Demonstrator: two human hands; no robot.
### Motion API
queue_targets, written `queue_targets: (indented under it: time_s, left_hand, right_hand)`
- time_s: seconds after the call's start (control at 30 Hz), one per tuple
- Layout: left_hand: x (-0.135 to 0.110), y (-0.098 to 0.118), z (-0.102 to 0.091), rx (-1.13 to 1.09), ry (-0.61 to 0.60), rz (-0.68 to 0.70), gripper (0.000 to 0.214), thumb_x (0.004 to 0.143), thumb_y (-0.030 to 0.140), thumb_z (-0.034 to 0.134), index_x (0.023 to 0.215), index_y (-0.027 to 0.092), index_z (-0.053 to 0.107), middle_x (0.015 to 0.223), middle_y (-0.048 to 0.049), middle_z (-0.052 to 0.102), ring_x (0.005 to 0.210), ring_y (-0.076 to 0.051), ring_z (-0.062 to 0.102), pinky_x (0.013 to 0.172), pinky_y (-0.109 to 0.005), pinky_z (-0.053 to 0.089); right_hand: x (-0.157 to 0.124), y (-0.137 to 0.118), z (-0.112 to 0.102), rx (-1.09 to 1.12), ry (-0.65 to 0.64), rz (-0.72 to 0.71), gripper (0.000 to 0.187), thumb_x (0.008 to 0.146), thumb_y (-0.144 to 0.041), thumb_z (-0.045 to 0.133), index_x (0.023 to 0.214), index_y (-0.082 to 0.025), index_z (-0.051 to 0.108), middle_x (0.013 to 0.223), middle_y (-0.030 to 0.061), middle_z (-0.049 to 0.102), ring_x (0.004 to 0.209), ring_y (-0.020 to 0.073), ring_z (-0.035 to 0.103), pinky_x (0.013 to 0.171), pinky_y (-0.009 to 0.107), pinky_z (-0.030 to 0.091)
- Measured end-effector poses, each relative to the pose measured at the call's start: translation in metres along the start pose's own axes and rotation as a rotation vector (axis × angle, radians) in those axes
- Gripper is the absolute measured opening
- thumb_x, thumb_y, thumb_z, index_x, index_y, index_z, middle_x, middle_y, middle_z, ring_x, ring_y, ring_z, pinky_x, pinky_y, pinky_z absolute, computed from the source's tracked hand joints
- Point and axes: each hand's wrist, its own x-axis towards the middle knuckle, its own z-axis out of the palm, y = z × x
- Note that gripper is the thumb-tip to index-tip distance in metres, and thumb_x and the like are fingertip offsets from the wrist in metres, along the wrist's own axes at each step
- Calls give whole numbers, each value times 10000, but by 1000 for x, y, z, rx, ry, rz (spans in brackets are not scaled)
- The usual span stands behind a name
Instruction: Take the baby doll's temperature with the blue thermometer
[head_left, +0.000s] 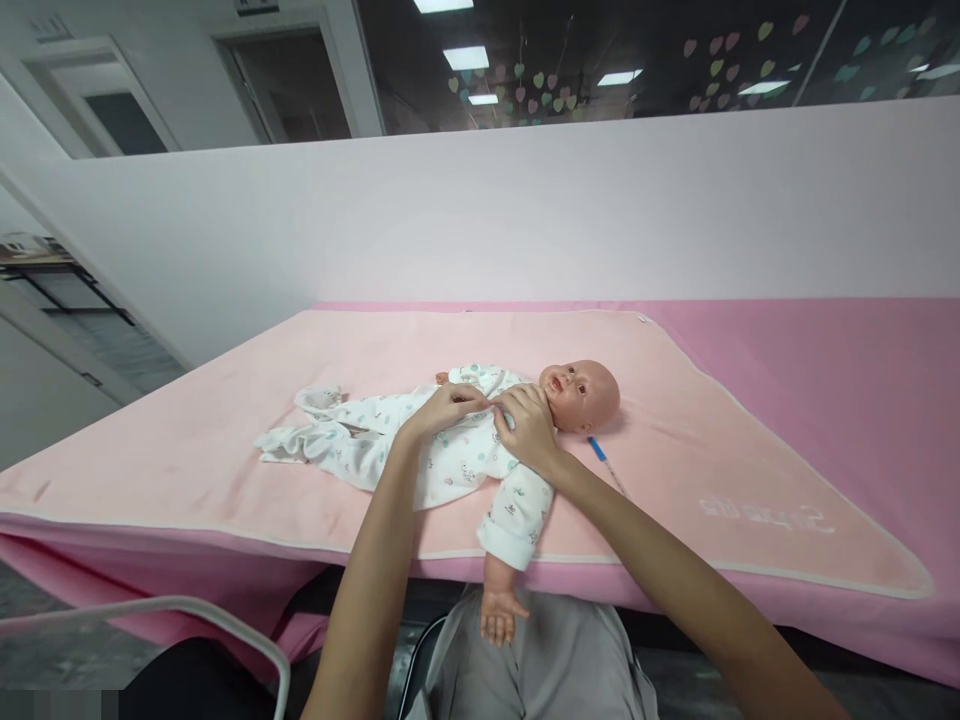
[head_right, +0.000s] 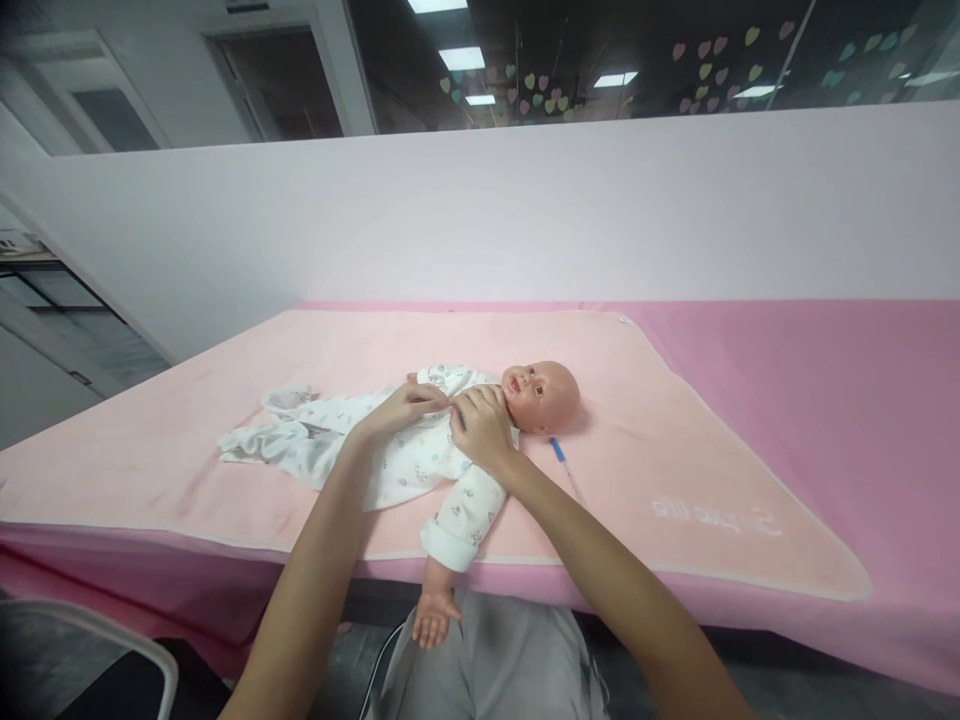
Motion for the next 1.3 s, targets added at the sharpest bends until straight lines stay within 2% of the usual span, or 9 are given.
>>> queue_targets:
  time_s: [0.13, 0.37, 0.43, 0.63, 0.73, 0.8, 0.87, 1.1, 1.3]
  left_hand:
    - [-9, -2, -9, -11, -95, -12, 189, 625, 362, 693, 720, 198, 711, 1029, -70, 633, 966, -207, 539, 836, -314, 410]
    - [-9, -3, -9, -23, -125, -5, 208, 588, 378, 730, 681, 192, 708, 1052, -81, 617, 939, -202, 546, 808, -333, 432]
    - [-9, -6, -6, -29, -85, -6, 204, 587, 379, 733, 665, 192, 709, 1037, -77, 618, 926, -198, 551, 788, -324, 440]
    - [-12, -20, 2, 2, 180, 95, 195, 583, 375, 743, 669, 202, 721, 944, -66, 641, 928, -200, 564, 817, -324, 437]
    - [-16, -21, 1, 3, 95, 133, 211, 602, 370, 733, 740, 209, 733, 1016, -83, 641, 974, -221, 563, 812, -330, 447]
    - [-18, -19, -1, -41, -2, 115, 242, 613, 364, 727, 802, 213, 733, 1095, -94, 622, 1011, -238, 555, 795, -334, 460]
    - [-19, -18, -3, -96, -30, 89, 254, 619, 356, 726, 827, 212, 730, 1129, -100, 609, 1020, -243, 553, 785, -336, 468]
    - [-20, -16, -1, -118, 79, 106, 197, 609, 348, 736, 741, 202, 731, 1036, -85, 640, 989, -217, 559, 843, -332, 447]
    - [-20, -16, 4, 26, 172, 89, 237, 645, 399, 702, 796, 219, 734, 1065, -69, 642, 985, -214, 568, 826, -319, 460]
  right_hand:
    - [-1, -1, 0, 6, 17, -29, 141, 831, -145, 456, 807, -188, 587, 801, 34, 616, 831, 182, 499, 804, 347, 343]
    - [-1, 0, 0, 0, 20, -35, 148, 842, -152, 452, 816, -186, 593, 808, 40, 615, 825, 187, 494, 794, 349, 343]
    - [-2, 0, 1, 2, 23, -32, 143, 836, -145, 453, 819, -187, 589, 806, 40, 612, 823, 187, 491, 790, 347, 343]
    - [-2, -1, 1, 2, 20, -5, 132, 838, -153, 432, 792, -183, 553, 795, 45, 583, 804, 188, 473, 771, 341, 339]
    - [-2, -2, -1, 6, 14, -7, 132, 834, -138, 417, 799, -181, 537, 815, 50, 575, 806, 188, 467, 767, 340, 337]
    - [-2, -2, -2, 13, 15, -4, 131, 830, -130, 413, 802, -183, 529, 821, 49, 575, 808, 190, 465, 768, 340, 335]
    - [-2, -3, -3, 15, 15, 2, 134, 829, -128, 409, 802, -186, 525, 819, 49, 575, 808, 193, 463, 768, 341, 334]
    - [-1, -3, -2, 18, 7, -9, 132, 825, -133, 413, 804, -189, 530, 813, 51, 571, 804, 196, 464, 764, 341, 333]
    - [-2, -2, 0, 14, 6, 7, 133, 814, -119, 418, 790, -190, 528, 821, 52, 563, 804, 195, 462, 754, 330, 339]
